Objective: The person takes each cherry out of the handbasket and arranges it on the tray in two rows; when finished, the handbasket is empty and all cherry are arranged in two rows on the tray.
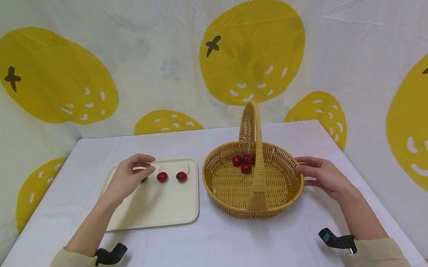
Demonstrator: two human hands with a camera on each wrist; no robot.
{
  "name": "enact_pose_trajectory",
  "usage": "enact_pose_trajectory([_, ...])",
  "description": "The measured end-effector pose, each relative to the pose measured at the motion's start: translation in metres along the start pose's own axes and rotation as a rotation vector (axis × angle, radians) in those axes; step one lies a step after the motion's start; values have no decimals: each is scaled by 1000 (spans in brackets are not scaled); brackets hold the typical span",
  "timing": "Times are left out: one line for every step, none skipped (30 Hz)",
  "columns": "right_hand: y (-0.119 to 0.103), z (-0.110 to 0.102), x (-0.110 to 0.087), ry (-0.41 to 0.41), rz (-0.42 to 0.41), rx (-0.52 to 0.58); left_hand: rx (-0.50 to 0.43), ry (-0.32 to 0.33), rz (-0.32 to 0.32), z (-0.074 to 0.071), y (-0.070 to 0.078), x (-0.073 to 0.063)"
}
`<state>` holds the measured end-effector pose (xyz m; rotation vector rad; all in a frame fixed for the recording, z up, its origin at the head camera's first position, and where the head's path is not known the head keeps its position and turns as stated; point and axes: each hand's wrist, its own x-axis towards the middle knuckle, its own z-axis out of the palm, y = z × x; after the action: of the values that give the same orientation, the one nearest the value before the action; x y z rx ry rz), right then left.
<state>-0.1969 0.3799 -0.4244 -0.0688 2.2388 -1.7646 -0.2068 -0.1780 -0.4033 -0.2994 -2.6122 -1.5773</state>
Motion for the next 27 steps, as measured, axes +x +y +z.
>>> enact_pose_trajectory([1, 0, 0, -1, 1, 7, -8, -8, -3, 2, 2, 0])
enact_pose_trajectory([1, 0, 0, -6, -2, 12, -13, -18, -5, 5, 4, -1])
enact_pose_trajectory([2, 0, 0, -11, -5, 16, -17, -25, -7, 7, 6, 0])
enact_pose_trajectory([2, 0, 0, -12, -4, 22, -21, -33, -10, 9, 7, 0])
enact_pose_trajectory([2, 0, 0, -10, 2, 26, -29, -38, -10, 12, 8, 0])
enact_pose_trajectory([2, 0, 0, -8, 7, 28, -33, -44, -13, 14, 9, 0])
enact_pose_trajectory([2, -1, 0, -8, 10, 26, -39, -50, -9, 17, 11, 1])
enact_pose_trajectory([2, -1, 0, -8, 11, 22, -47, -57, -3, 19, 12, 2])
enact_pose_trajectory([1, -1, 0, -3, 16, 21, -55, -63, 3, 22, 14, 3])
enact_pose_trajectory([1, -1, 0, 1, 20, 18, -74, -75, 6, 24, 16, 4])
enact_pose_trajectory([0, -2, 0, 1, 20, 12, -81, -85, 10, 27, 18, 5])
enact_pose_trajectory([0, -2, 0, 0, 19, 10, -84, -97, 14, 30, 20, 6])
enact_pose_trajectory([0, -2, 0, 0, 18, 5, -89, -110, 19, 34, 23, 8])
enact_pose_trajectory([0, -2, 0, 1, 18, 4, -93, -124, 21, 37, 25, 9])
enact_pose_trajectory([0, -2, 0, 1, 17, 4, -95, -136, 21, 40, 28, 10])
enact_pose_trajectory([0, -2, 0, 1, 18, 5, -98, -149, 17, 43, 30, 12])
enact_pose_trajectory([0, -2, 0, 1, 18, 6, -94, -160, 17, 47, 33, 13])
enact_pose_trajectory([0, -2, 0, 1, 18, 6, -98, -172, 17, 50, 35, 14])
enact_pose_trajectory([0, -2, 0, 3, 20, 6, -114, -189, 16, 54, 36, 16])
enact_pose_trajectory([1, -2, 1, 4, 24, 8, -128, -203, 14, 57, 37, 17])
enact_pose_trajectory([1, -2, 1, 4, 26, 10, -139, -216, 16, 61, 40, 18])
enact_pose_trajectory([1, -2, 1, 2, 24, 11, -147, -228, 21, 64, 42, 18])
enact_pose_trajectory([1, -1, 1, -1, 22, 11, -152, -237, 32, 67, 43, 20])
enact_pose_trajectory([1, -1, 1, -1, 22, 14, -157, -246, 48, 71, 44, 21])
enact_pose_trajectory([1, -1, 2, -3, 21, 16, -160, -254, 60, 74, 46, 22])
enact_pose_trajectory([1, -1, 1, -4, 20, 19, -153, -257, 76, 77, 48, 23])
enact_pose_trajectory([1, -1, 1, -7, 17, 21, -149, -262, 94, 80, 49, 24])
